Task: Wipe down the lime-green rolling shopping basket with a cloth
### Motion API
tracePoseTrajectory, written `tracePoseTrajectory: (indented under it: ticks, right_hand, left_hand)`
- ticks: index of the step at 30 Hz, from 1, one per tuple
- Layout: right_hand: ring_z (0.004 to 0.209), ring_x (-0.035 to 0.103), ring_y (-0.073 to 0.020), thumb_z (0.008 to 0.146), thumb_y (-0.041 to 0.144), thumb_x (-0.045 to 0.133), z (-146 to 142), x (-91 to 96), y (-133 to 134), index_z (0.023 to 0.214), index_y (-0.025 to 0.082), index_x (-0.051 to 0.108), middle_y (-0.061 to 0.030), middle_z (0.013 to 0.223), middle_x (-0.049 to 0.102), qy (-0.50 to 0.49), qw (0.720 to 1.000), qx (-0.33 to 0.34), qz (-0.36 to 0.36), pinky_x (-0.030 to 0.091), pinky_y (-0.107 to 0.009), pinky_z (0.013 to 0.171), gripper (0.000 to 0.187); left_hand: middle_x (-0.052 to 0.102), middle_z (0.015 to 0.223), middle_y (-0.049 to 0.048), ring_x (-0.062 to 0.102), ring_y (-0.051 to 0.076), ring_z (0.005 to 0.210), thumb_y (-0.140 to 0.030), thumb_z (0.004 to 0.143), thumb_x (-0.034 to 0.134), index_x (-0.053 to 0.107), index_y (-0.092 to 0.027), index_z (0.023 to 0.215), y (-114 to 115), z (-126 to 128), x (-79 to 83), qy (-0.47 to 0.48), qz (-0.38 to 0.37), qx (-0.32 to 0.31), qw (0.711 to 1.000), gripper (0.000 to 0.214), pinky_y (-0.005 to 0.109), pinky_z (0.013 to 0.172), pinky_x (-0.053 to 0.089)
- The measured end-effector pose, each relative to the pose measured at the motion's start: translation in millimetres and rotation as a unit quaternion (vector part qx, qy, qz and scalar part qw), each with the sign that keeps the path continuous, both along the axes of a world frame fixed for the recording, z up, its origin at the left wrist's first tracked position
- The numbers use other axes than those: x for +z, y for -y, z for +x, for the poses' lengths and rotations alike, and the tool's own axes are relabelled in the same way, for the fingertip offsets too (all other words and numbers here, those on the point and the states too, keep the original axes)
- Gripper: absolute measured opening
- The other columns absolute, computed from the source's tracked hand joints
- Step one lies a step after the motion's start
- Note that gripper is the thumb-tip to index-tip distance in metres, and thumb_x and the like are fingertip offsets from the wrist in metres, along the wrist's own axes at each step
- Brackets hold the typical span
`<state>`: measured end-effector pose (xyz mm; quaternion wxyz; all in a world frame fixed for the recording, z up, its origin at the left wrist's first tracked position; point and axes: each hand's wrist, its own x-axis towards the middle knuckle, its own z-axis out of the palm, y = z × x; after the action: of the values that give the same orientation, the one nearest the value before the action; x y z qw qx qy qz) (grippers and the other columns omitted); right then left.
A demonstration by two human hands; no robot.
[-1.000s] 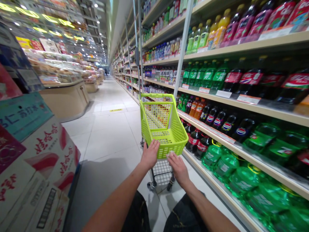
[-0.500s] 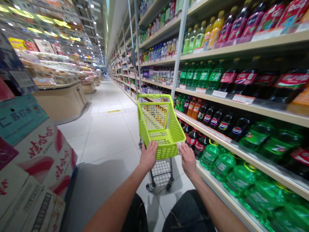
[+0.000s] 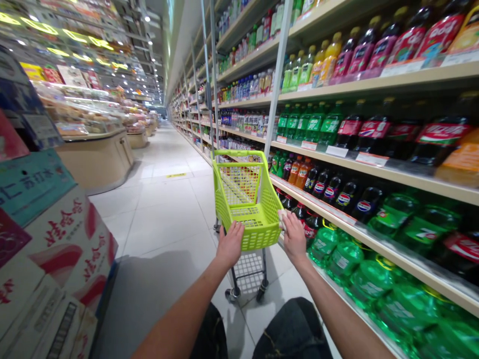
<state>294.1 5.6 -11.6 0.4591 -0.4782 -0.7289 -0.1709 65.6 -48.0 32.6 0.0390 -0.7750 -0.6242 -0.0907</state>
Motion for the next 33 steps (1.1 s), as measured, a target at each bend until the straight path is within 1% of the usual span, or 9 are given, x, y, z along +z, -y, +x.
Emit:
tracePoseTrajectory:
  ticks: [3,8,10,15,18,22,26,30,33]
  right_hand:
    - [0.121,0.038,-0.021,0.082,0.011,0.035,-28.3,8.8,-4.0,0.122,0.017,0.048,-0.0101,0.122,0.052,-0.008,1.0,0.011,-0.026,0.034,-0.043,0.097,0.042]
    - [0.123,0.035,-0.018,0.082,0.007,0.034,-68.9,-2.7,16.8,0.124,0.02,0.046,-0.0071,0.125,0.051,0.089,0.983,0.157,-0.033,0.034,-0.04,0.099,0.045]
    - [0.123,0.036,-0.0182,0.081,0.005,0.034,-62.7,-1.7,19.2,0.122,0.022,0.048,-0.0062,0.124,0.051,0.11,0.98,0.164,-0.028,0.035,-0.042,0.098,0.046]
    - [0.123,0.036,-0.0219,0.079,0.006,0.036,-20.8,1.3,7.9,0.122,0.023,0.048,-0.007,0.123,0.052,0.068,0.996,0.056,-0.023,0.037,-0.046,0.095,0.047]
    - [0.124,0.033,-0.0211,0.079,0.007,0.037,-12.0,-3.2,9.2,0.122,0.021,0.049,-0.0066,0.123,0.052,0.055,0.996,0.06,-0.021,0.039,-0.043,0.096,0.047]
    - [0.124,0.033,-0.0201,0.079,0.006,0.037,-8.7,-7.9,14.0,0.12,0.021,0.05,-0.006,0.124,0.05,0.061,0.995,0.068,-0.025,0.039,-0.039,0.096,0.046]
    - [0.123,0.035,-0.0219,0.079,0.007,0.035,7.3,-6.5,0.7,0.116,0.021,0.054,-0.0069,0.122,0.052,0.044,0.997,0.041,-0.044,0.039,-0.043,0.095,0.044]
    - [0.119,0.039,-0.0242,0.077,0.009,0.036,28.4,-3.3,-18.3,0.108,0.018,0.06,-0.0097,0.117,0.056,0.015,0.997,0.018,-0.067,0.039,-0.047,0.093,0.04]
    - [0.118,0.042,-0.0234,0.078,0.011,0.037,35.4,-2.4,-10.6,0.107,0.02,0.06,-0.0082,0.117,0.056,-0.008,0.997,0.028,-0.065,0.039,-0.047,0.094,0.038]
  left_hand:
    - [0.032,0.139,0.0072,0.022,0.02,0.131,-0.009,0.078,0.027,0.031,-0.016,0.131,4.1,3.6,2.8,0.008,-0.007,-0.008,1.0,0.053,0.056,0.103,0.015]
    - [0.035,0.138,0.0062,0.023,0.019,0.13,-0.008,0.079,0.025,0.034,-0.018,0.129,16.4,1.3,4.7,0.011,0.01,-0.01,1.0,0.051,0.055,0.104,0.016]
    - [0.036,0.137,0.0063,0.024,0.02,0.13,-0.009,0.08,0.025,0.034,-0.019,0.129,22.8,-3.0,5.0,0.008,0.012,-0.012,1.0,0.051,0.055,0.104,0.016]
    - [0.039,0.136,0.0071,0.024,0.02,0.129,-0.009,0.08,0.027,0.035,-0.019,0.128,40.0,-12.1,5.2,0.006,0.018,-0.004,1.0,0.05,0.053,0.104,0.017]
    - [0.043,0.132,0.0083,0.027,0.021,0.128,-0.009,0.079,0.029,0.039,-0.018,0.125,50.8,-12.5,7.4,0.022,0.02,0.007,1.0,0.048,0.052,0.104,0.016]
    - [0.05,0.125,0.0096,0.035,0.021,0.123,-0.011,0.079,0.03,0.044,-0.017,0.12,66.1,-4.2,14.2,0.037,0.017,-0.006,0.999,0.043,0.053,0.105,0.013]
    - [0.052,0.123,0.0094,0.039,0.02,0.12,-0.012,0.079,0.03,0.044,-0.017,0.119,76.2,16.1,16.2,0.061,0.006,-0.053,0.997,0.043,0.054,0.105,0.01]
    - [0.04,0.135,0.0062,0.027,0.018,0.128,-0.013,0.078,0.032,0.033,-0.02,0.128,64.0,26.2,11.7,0.056,-0.013,-0.151,0.987,0.051,0.054,0.106,0.011]
    - [0.028,0.142,0.0059,0.017,0.019,0.132,-0.01,0.078,0.028,0.027,-0.019,0.132,40.7,16.0,12.2,0.019,0.008,-0.119,0.993,0.055,0.056,0.105,0.012]
